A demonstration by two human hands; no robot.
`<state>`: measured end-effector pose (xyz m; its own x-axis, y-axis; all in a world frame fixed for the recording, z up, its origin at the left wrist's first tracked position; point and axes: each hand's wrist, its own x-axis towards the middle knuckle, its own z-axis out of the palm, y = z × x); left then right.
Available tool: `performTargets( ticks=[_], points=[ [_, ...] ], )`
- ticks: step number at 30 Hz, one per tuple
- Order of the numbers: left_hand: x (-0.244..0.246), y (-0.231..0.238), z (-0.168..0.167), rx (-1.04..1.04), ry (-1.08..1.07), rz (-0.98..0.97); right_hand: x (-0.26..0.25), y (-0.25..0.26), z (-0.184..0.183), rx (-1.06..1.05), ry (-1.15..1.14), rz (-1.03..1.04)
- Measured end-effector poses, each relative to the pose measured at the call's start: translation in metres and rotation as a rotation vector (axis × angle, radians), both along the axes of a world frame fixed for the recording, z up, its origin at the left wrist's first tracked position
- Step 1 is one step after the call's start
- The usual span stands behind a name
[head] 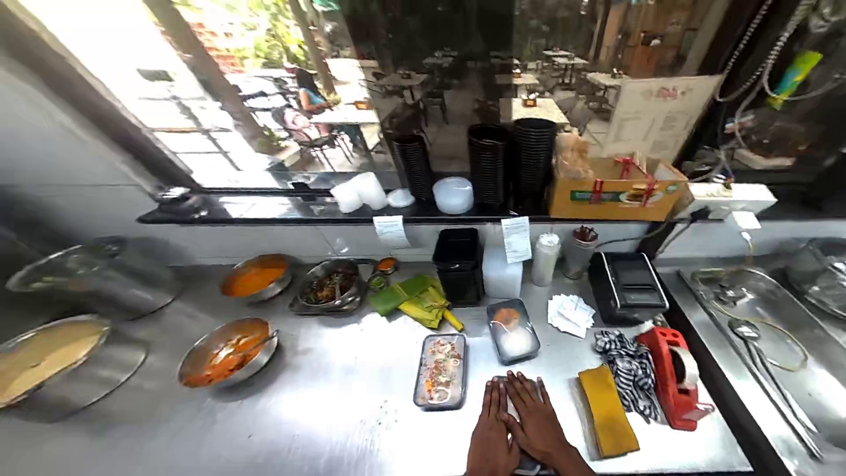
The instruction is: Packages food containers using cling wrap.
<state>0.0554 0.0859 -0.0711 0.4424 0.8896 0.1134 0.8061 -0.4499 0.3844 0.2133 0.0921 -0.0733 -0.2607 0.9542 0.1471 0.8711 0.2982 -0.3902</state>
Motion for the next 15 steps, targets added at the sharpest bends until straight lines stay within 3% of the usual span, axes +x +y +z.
performTargets(
  ticks=[5,8,13,15],
  points=[
    [-0.004,0.01,0.003,-0.066,0.015,-0.044,0.0,0.009,0.0,0.039,-0.044,-0.016],
    [-0.006,0.009,0.014,-0.088,0.12,0.028,-0.004,0.005,0.004,0.001,-0.068,-0.083],
    [0.002,-0.009,0.025,-0.071,0.177,0.231,-0.004,-0.011,0.063,-0.338,-0.098,-0.293],
    [0.002,-0.013,0.017,-0.057,0.19,0.257,-0.001,-0.012,0.067,-0.29,-0.106,-0.302]
  ],
)
